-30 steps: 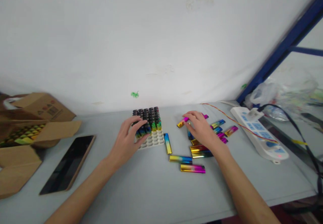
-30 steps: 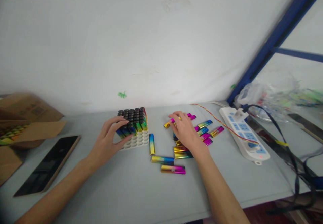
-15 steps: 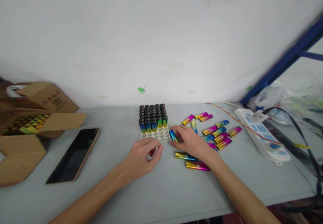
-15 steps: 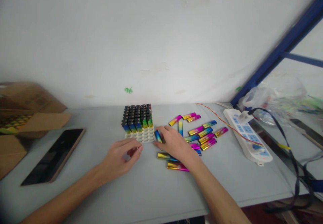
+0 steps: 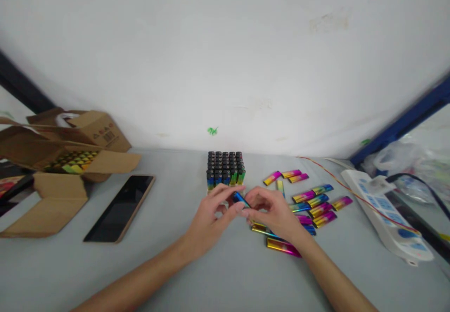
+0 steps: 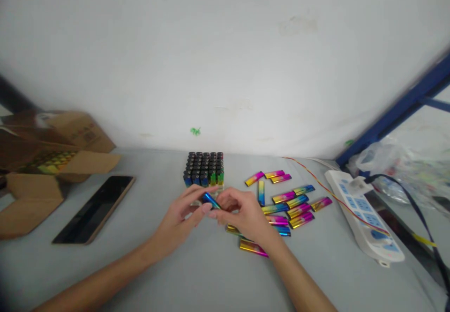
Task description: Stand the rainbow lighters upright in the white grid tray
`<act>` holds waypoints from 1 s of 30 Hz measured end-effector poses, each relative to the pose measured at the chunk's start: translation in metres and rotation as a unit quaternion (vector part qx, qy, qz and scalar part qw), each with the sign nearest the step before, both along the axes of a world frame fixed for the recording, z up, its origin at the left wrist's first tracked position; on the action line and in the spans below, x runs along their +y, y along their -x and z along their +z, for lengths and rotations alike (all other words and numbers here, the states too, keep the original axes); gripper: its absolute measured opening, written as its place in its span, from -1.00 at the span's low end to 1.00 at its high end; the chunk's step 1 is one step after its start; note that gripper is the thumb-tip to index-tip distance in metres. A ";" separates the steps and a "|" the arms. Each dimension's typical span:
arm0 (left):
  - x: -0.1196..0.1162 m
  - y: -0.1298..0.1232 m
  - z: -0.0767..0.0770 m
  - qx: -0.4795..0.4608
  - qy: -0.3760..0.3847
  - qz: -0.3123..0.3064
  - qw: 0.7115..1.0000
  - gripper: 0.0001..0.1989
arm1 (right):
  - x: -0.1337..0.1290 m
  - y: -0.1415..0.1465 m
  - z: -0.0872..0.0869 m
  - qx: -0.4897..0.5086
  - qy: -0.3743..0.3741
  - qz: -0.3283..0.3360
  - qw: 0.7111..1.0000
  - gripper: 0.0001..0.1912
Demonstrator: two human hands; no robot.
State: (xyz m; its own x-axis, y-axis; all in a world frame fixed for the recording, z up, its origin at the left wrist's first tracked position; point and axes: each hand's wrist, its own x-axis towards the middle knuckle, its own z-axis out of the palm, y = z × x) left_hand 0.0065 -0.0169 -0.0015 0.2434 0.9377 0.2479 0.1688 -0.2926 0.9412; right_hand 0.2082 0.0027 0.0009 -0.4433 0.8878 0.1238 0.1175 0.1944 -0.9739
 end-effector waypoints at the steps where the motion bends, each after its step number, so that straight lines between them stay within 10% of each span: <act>1: -0.001 0.000 0.001 -0.005 -0.007 0.001 1.000 -0.70 | -0.002 0.003 -0.001 -0.004 -0.010 0.004 1.000 -0.60; 6: 0.002 0.006 0.008 -0.030 -0.073 0.082 0.993 -0.67 | 0.005 -0.006 -0.001 -0.114 -0.165 -0.040 0.979 -0.67; 11: 0.013 0.014 0.008 -0.136 0.085 -0.003 0.987 -0.59 | 0.020 -0.037 0.003 -0.212 -0.256 -0.130 0.934 -0.68; 17: 0.018 0.015 0.002 -0.185 0.280 -0.084 0.938 -0.44 | 0.023 -0.050 0.003 -0.252 -0.266 -0.154 0.918 -0.66; 30: 0.020 0.020 -0.001 -0.210 0.330 -0.043 0.919 -0.57 | 0.021 -0.041 0.002 -0.250 -0.251 -0.101 0.930 -0.64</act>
State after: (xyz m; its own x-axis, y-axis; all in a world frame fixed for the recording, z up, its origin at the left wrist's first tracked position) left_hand -0.0140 0.0028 -0.0029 0.3364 0.8993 -0.2795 -0.2477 0.3709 0.8951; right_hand 0.2496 0.0233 0.0028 -0.3875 0.8447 0.3692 0.6141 0.5352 -0.5801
